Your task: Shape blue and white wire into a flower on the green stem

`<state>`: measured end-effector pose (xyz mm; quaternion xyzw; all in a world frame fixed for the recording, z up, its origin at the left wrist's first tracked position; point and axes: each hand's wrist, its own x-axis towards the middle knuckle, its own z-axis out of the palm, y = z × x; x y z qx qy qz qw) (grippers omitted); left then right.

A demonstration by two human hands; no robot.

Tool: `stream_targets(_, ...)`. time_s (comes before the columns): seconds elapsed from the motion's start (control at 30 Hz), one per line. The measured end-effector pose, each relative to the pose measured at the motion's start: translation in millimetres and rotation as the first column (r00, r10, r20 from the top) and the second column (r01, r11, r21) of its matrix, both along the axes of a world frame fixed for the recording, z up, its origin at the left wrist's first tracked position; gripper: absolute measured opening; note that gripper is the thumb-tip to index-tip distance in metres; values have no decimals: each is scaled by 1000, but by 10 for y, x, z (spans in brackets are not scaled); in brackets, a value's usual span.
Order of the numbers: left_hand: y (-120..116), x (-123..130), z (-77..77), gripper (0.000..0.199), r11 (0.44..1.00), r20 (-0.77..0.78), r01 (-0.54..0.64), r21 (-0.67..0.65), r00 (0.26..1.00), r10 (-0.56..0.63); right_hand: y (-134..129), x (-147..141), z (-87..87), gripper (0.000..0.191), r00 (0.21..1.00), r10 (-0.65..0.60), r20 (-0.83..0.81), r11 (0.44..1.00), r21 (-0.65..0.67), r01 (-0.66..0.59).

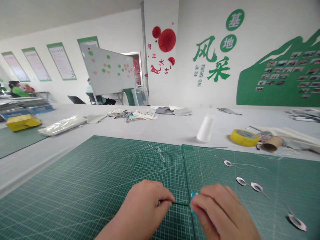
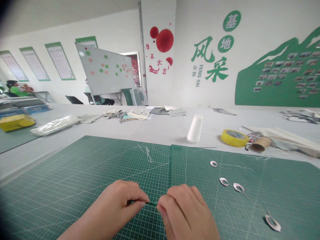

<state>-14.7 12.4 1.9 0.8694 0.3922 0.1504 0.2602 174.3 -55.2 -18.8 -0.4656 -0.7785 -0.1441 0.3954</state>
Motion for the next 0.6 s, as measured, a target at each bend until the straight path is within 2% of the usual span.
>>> stream_targets(0.17, -29, -5, 45, 29, 994, -41, 106, -22, 993, -106, 27, 89, 4, 12, 994, 54, -94, 972, -224, -74)
stream_targets(0.33, -56, -9, 123, 28, 980, -77, 194, -50, 977, -198, 83, 149, 57, 21, 967, 102, -234, 844, -494, -208)
stream_targets(0.43, -63, -9, 157, 31, 969, -65, 222, -112, 971, -230, 113, 164, 50, 23, 941, 118, -317, 795, -538, -281)
stream_targets(0.6, -58, -19, 156, 33, 952, -22, 237, -195, 969, -246, 140, 167, 3, 23, 922, 107, -373, 780, -544, -310)
